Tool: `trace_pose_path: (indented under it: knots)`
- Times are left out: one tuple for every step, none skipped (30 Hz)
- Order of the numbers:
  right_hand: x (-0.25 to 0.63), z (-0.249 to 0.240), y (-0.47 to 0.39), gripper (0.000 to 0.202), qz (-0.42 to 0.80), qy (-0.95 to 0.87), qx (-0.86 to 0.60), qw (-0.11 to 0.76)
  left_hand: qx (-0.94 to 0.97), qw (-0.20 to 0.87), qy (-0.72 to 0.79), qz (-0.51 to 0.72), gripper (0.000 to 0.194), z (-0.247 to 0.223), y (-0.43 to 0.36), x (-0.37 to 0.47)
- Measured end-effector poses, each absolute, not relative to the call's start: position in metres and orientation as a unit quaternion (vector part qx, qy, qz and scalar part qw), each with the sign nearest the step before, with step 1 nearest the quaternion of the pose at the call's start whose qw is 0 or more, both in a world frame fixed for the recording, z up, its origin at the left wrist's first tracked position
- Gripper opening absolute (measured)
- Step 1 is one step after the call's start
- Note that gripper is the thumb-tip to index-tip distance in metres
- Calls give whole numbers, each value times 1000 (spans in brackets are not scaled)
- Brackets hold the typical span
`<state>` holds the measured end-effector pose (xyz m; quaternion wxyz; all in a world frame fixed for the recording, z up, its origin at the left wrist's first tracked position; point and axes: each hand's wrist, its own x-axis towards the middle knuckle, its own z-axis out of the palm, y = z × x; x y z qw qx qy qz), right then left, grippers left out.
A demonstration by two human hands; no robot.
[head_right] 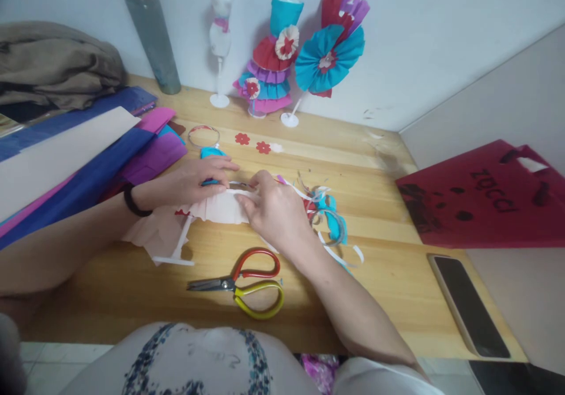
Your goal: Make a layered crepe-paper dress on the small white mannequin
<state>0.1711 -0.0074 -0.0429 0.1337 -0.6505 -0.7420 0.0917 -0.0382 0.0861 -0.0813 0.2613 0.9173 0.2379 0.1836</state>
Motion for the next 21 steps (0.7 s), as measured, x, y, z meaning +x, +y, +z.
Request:
trace_pose_path:
  knots:
    - [171,-42,-8,35,112,-747,-639,145,915,268,233,190,23,-82,86,-39]
    - [171,-42,-8,38,130,-750,-630,154,913,275,228,197,22,-83,87,-40]
    - [171,-41,-8,39,146,-753,-621,160,911,283,223,202,22,-83,87,-40]
    - [170,-41,-8,39,159,-756,-614,161,908,290,219,209,21,-84,87,-41]
    - [170,-40,-7,38,169,-758,-610,156,906,296,215,213,21,-85,88,-42]
    - [169,-40,-8,35,179,-759,-609,146,904,301,212,217,20,-86,88,-42]
    - [168,-39,-8,33,185,-760,-609,134,902,306,208,223,20,-87,89,-43]
    - [168,-39,-8,31,187,-760,-611,121,900,311,205,227,21,-88,89,-43]
    - [167,-39,-8,31,185,-759,-615,110,898,317,202,230,21,-89,90,-44]
    - [166,-38,-9,32,180,-757,-619,103,895,324,198,233,22,-90,91,-45]
    - [166,-38,-9,33,172,-757,-623,98,892,333,195,235,23,-91,92,-46]
    - [166,-38,-10,35,166,-756,-626,95,888,343,193,237,25,-91,93,-48]
    - [165,-38,-10,36,162,-756,-628,93,885,354,190,237,28,-91,94,-50]
    - [166,-39,-11,37,162,-756,-627,92,881,365,188,236,32,-90,94,-52]
    - [166,-39,-11,37,163,-757,-625,94,877,375,187,234,34,-89,94,-54]
    - [166,-40,-11,38,164,-759,-622,96,875,383,188,229,35,-87,95,-55]
    - [167,-40,-11,38,165,-761,-620,99,874,388,189,223,34,-85,94,-57]
    - [167,-41,-10,38,164,-762,-618,100,875,388,189,219,32,-83,94,-59]
    - [167,-41,-10,38,160,-763,-619,101,878,384,187,216,30,-81,94,-60]
    - [168,-41,-10,38,154,-762,-621,100,883,376,184,213,29,-79,93,-61]
    - [168,-42,-10,38,149,-761,-624,98,890,364,180,209,28,-78,93,-62]
